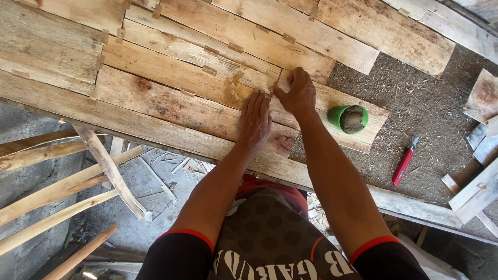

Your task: The person fits wooden slats into a slanted lattice frame on a workbench, pressing each slat into place by hand and occasionally using a utility knife to trim or adjust pieces. They take small fasteners from a green cup and press them into the slats, working along the panel one slat at a time.

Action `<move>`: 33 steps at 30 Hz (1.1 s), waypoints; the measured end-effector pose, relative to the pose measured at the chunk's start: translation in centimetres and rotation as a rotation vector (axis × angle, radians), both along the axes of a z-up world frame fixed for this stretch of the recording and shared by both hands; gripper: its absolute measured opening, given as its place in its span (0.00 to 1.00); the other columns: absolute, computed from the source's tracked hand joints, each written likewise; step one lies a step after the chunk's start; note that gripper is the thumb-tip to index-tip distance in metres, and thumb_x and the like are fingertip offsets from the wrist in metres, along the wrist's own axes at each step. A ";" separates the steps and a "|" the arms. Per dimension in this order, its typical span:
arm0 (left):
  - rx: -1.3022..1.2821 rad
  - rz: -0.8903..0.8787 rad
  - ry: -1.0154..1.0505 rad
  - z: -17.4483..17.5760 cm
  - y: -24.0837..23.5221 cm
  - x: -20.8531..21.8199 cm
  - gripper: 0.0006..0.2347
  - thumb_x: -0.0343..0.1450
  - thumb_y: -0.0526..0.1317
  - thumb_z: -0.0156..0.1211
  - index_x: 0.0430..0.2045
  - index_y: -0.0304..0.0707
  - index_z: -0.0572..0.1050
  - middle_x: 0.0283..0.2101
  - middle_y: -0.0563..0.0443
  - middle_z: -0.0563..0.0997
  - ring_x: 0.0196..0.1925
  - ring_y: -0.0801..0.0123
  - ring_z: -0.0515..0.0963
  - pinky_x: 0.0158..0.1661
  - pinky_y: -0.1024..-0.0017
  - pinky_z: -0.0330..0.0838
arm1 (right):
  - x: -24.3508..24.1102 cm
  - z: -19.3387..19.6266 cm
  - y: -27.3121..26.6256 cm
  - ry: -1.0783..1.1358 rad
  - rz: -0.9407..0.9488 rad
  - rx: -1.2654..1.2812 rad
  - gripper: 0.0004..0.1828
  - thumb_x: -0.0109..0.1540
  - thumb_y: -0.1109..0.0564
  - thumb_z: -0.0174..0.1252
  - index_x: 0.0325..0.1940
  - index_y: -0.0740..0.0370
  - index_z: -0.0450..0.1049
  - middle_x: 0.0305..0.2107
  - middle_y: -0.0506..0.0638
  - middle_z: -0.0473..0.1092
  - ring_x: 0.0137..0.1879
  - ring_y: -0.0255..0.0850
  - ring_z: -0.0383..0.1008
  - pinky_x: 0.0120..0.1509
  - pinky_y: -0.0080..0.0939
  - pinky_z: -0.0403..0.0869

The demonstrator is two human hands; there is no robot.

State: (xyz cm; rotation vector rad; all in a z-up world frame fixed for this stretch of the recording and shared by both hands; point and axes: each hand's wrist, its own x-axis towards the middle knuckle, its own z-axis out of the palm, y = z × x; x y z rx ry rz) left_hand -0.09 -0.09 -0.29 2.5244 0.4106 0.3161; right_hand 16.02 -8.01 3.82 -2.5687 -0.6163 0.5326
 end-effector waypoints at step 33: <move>0.016 -0.118 -0.138 2.3 -0.4 -3.6 0.22 0.76 0.41 0.56 0.64 0.31 0.64 0.73 0.33 0.62 0.78 0.43 0.59 0.76 0.50 0.53 | -17.9 8.1 -22.6 -0.009 -0.323 0.219 0.08 0.65 0.60 0.61 0.46 0.66 0.75 0.41 0.58 0.77 0.44 0.47 0.81 0.47 0.44 0.79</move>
